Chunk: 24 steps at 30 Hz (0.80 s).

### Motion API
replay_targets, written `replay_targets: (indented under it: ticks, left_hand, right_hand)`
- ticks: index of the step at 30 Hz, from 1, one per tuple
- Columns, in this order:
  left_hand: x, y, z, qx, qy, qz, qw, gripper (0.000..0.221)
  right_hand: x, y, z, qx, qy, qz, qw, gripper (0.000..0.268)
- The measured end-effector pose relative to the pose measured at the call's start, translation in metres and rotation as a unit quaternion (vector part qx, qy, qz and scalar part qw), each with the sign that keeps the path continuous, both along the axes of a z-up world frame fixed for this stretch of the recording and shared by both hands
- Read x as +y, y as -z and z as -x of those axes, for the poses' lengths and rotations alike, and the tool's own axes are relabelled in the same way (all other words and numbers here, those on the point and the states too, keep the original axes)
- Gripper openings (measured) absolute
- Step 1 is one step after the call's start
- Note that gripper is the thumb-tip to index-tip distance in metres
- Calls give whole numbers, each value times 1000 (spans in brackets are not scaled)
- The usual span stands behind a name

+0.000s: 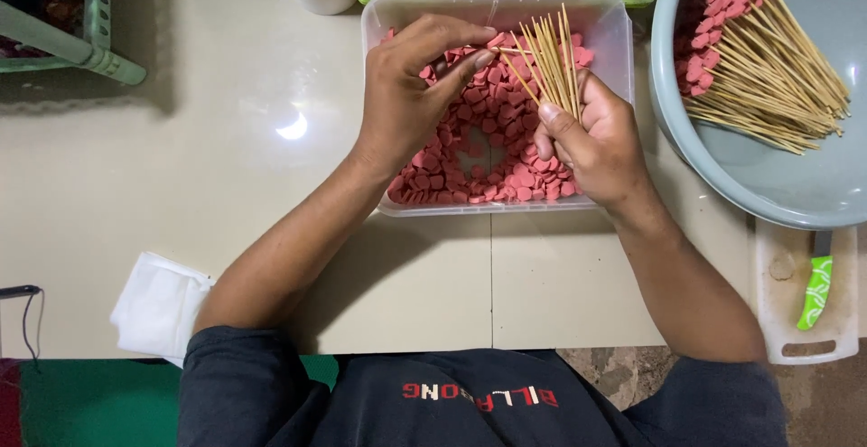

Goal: Skewering small pink decorative food items onto wooden sticks to create food picks or skewers.

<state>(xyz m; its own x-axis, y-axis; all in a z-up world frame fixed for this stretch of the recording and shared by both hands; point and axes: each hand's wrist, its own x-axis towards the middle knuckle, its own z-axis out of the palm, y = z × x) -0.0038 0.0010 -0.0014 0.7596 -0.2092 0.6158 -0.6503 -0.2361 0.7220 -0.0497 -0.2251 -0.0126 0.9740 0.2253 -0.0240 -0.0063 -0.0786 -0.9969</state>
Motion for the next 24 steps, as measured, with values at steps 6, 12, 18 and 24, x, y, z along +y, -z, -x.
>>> replay_targets:
  ticks: [6,12,18,24]
  left_hand:
    - [0,3,2,-19,-12,-16,1000,25]
    - [1,10,1,-70,-68,-84,992,22]
    - [0,6,1,-46,-34,-65,996,18]
    - [0,4,-4,-9,9,-8,1000,11]
  right_hand:
    - [-1,0,0,-7,-4,3,1000,22]
    - [-2,7,-1,-3,4,-15,1000,20]
    - [-1,1,0,-7,3,-8,1000,21]
    - [-1,5,0,-23,3,9,1000,19]
